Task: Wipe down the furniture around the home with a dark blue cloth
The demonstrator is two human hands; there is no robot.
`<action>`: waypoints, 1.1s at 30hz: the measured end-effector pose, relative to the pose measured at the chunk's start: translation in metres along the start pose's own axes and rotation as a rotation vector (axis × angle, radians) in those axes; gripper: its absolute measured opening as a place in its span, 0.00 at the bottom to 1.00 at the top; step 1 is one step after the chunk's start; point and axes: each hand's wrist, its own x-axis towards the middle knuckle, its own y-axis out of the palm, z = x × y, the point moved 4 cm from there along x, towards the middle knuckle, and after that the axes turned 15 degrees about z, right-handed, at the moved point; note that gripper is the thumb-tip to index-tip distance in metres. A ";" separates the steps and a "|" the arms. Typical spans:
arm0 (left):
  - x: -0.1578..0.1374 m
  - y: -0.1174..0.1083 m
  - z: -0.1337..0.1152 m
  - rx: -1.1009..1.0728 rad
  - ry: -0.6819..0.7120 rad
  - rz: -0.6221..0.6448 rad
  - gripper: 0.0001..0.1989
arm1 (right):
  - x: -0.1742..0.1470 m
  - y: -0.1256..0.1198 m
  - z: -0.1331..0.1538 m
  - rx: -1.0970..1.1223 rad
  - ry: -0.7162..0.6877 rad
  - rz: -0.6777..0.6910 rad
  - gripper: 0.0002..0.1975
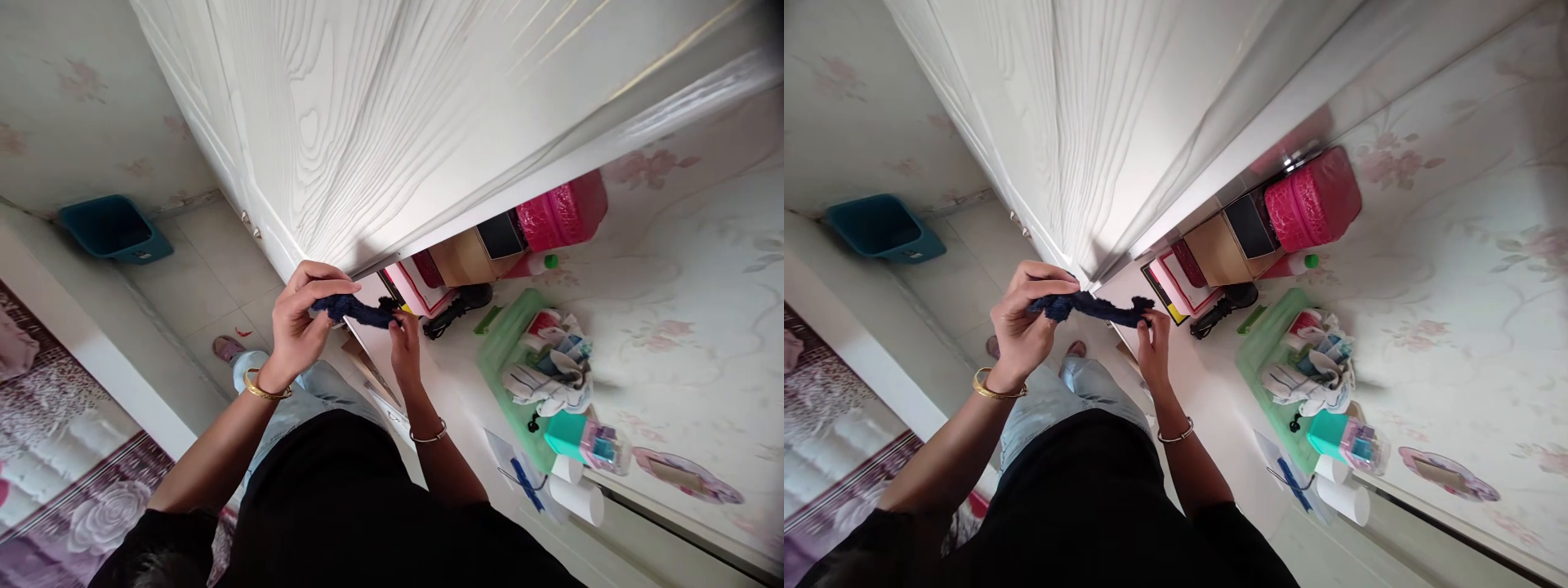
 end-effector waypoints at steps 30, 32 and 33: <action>-0.004 -0.031 0.004 0.134 -0.535 0.639 0.16 | 0.021 0.020 0.082 0.092 -0.178 0.280 0.15; -0.006 -0.032 0.010 0.173 -0.502 0.774 0.19 | 0.024 0.016 0.082 0.121 -0.181 0.377 0.15; -0.008 -0.032 0.014 0.223 -0.486 0.808 0.17 | 0.024 0.015 0.083 0.130 -0.187 0.434 0.14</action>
